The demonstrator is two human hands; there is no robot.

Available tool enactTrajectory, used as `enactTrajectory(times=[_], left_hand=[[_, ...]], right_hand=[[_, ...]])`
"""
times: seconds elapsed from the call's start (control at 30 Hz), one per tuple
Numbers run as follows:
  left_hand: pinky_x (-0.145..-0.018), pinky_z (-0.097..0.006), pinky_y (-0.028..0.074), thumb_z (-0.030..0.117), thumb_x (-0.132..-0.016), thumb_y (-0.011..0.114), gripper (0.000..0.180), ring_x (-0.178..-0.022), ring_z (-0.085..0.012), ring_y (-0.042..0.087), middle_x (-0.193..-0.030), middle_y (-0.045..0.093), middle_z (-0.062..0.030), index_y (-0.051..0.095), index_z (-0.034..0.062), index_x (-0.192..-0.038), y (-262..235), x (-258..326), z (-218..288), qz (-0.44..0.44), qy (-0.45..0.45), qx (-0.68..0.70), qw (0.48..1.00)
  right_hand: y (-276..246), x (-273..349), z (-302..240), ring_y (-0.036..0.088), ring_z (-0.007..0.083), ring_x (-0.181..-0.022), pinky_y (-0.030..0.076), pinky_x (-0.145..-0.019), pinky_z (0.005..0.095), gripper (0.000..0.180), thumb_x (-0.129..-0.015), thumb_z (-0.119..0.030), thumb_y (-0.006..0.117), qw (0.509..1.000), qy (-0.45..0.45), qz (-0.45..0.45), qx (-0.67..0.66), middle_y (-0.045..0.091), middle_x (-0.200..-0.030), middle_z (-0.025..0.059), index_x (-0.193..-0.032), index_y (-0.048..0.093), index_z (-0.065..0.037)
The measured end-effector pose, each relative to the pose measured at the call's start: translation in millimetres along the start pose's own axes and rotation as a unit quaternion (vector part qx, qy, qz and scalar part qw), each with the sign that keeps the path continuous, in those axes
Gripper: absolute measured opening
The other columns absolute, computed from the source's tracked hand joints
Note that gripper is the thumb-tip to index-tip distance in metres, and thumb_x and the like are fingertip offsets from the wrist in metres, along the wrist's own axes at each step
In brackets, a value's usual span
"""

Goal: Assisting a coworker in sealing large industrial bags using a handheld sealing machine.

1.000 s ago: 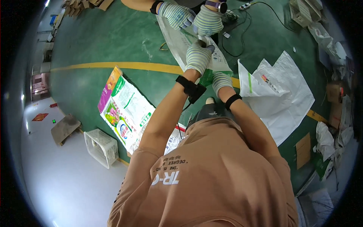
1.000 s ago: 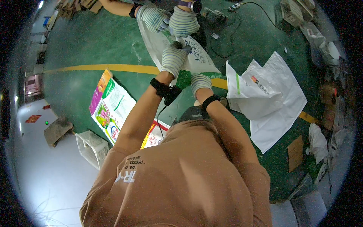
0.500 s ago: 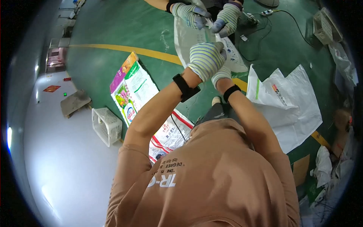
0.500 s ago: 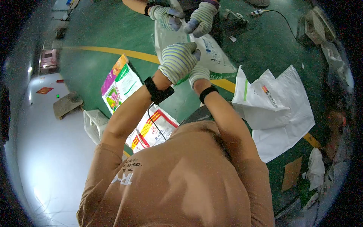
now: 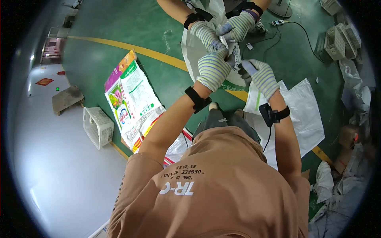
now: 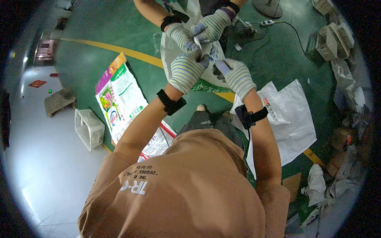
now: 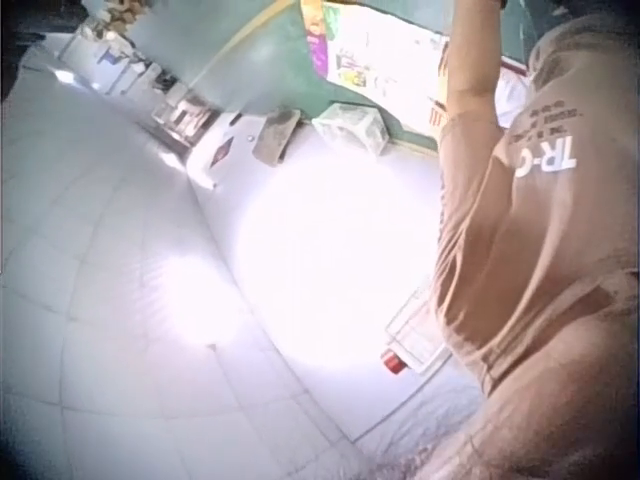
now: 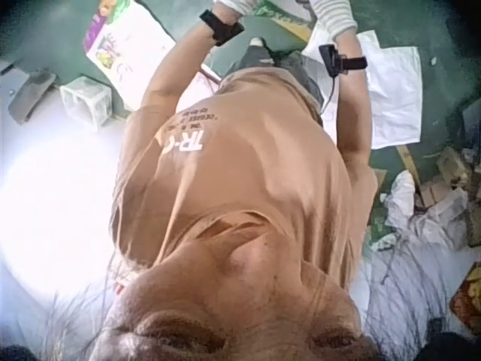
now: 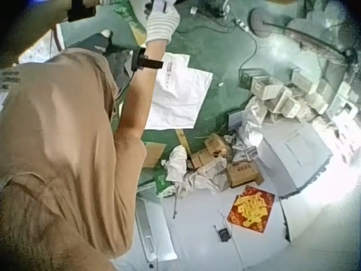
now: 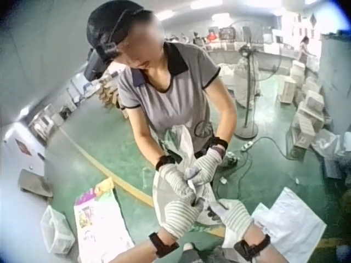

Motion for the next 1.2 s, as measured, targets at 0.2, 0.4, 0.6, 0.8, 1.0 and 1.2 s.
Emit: enactTrajectory(times=[0.2, 0.4, 0.6, 0.8, 1.0, 1.2], left_hand=[[-0.059, -0.047, 0.052, 0.028, -0.083, 0.069, 0.032, -0.066, -0.0375, 0.066, -0.07, 0.067, -0.0172, 0.062, 0.0096, -0.109, 22.7, 10.9, -18.4, 0.01, -0.034, 0.094, 0.995], [-0.06, -0.047, 0.053, 0.025, -0.083, 0.07, 0.032, -0.07, -0.0385, 0.067, -0.078, 0.068, -0.02, 0.061, 0.008, -0.108, 22.5, 17.1, -38.8, 0.007, -0.037, 0.201, 0.979], [-0.059, -0.05, 0.05, 0.024, -0.084, 0.067, 0.018, -0.067, -0.0389, 0.064, -0.074, 0.065, -0.0184, 0.063, 0.0069, -0.088, 7.0, 18.8, -48.6, 0.006, 0.001, 0.233, 0.972], [-0.053, -0.048, 0.049, 0.026, -0.087, 0.064, 0.018, -0.059, -0.0347, 0.063, -0.067, 0.062, -0.0159, 0.062, 0.0087, -0.09, 8.1, 21.5, -46.8, -0.045, 0.06, 0.153, 0.985], [-0.05, -0.045, 0.048, 0.02, -0.09, 0.061, 0.011, -0.059, -0.0331, 0.063, -0.065, 0.062, -0.0131, 0.059, 0.0094, -0.087, -5.6, 23.0, -45.0, -0.032, 0.117, 0.111, 0.986], [-0.056, -0.046, 0.049, 0.026, -0.085, 0.066, 0.018, -0.063, -0.0348, 0.063, -0.071, 0.063, -0.0128, 0.065, 0.0112, -0.095, -24.4, 25.8, -45.8, -0.088, 0.108, 0.132, 0.981]], right_hand=[[14.7, -22.3, -83.6, 0.067, 0.0388, -0.093, 0.053, -0.087, 0.0435, 0.069, -0.083, -0.064, 0.061, 0.941, -0.129, 0.168, 0.266, 0.071, -0.1, 0.0226, -0.108, 0.069, 0.0], [32.9, -42.8, -103.8, 0.069, 0.0364, -0.085, 0.054, -0.078, 0.0399, 0.054, -0.086, -0.051, 0.066, 0.918, -0.081, 0.055, 0.384, 0.071, -0.091, 0.0214, -0.102, 0.071, 0.001], [54.7, -45.0, -92.6, 0.066, 0.0389, -0.078, 0.052, -0.073, 0.0417, 0.036, -0.088, -0.034, 0.065, 0.888, -0.077, 0.011, 0.454, 0.069, -0.084, 0.0219, -0.097, 0.07, 0.0], [41.8, -27.0, -89.1, 0.065, 0.0422, -0.088, 0.051, -0.079, 0.0428, 0.047, -0.091, -0.042, 0.062, 0.955, -0.016, 0.047, 0.294, 0.068, -0.092, 0.0254, -0.099, 0.069, 0.003], [58.7, -42.1, -86.3, 0.066, 0.0415, -0.089, 0.052, -0.081, 0.043, 0.049, -0.091, -0.044, 0.062, 0.924, -0.021, 0.037, 0.379, 0.068, -0.095, 0.0265, -0.102, 0.071, 0.003], [55.9, -19.5, -87.6, 0.067, 0.0374, -0.077, 0.052, -0.073, 0.0404, 0.032, -0.091, -0.028, 0.059, 0.948, -0.065, -0.024, 0.309, 0.07, -0.088, 0.0218, -0.097, 0.071, 0.001]])
Point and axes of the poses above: each hand's wrist, its own x-axis away from the middle knuckle, its own y-axis out of the palm, z = x × y, the point moved 4 cm from there along -x, towards the middle knuckle
